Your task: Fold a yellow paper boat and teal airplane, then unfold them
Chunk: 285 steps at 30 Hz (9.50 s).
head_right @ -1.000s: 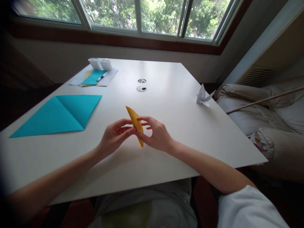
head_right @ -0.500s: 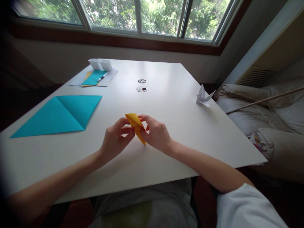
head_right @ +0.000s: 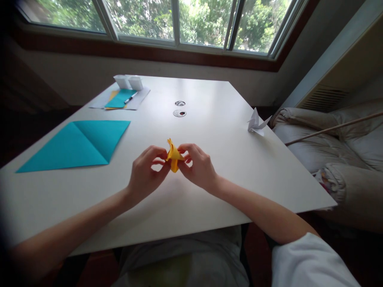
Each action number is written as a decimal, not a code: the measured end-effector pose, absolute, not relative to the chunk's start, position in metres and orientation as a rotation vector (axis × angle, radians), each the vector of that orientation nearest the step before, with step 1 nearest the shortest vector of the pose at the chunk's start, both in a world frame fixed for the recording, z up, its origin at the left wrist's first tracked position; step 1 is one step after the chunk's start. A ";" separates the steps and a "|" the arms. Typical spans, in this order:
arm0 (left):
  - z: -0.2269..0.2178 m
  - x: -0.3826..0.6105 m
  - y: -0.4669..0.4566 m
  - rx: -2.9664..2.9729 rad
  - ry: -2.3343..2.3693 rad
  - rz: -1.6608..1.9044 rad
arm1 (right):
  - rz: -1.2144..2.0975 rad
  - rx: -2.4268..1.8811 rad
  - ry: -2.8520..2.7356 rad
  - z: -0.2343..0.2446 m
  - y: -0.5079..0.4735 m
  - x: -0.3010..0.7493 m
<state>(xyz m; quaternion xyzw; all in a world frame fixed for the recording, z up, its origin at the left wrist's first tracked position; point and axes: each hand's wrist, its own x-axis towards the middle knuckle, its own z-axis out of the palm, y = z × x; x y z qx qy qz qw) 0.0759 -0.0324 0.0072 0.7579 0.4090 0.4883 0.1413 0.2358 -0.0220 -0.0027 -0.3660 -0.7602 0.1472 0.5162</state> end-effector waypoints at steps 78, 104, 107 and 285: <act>-0.007 0.057 -0.004 0.945 0.811 0.969 | 1.830 -0.965 -0.887 -0.009 0.015 0.252; -0.005 0.058 -0.003 0.885 0.906 1.031 | 1.582 -0.962 -1.142 -0.016 0.012 0.251; -0.007 0.058 -0.003 0.881 0.947 1.023 | 1.458 -0.934 -1.240 -0.015 0.009 0.249; -0.001 0.047 0.004 2.768 0.774 0.363 | 0.569 -1.268 -2.290 -0.009 0.029 0.268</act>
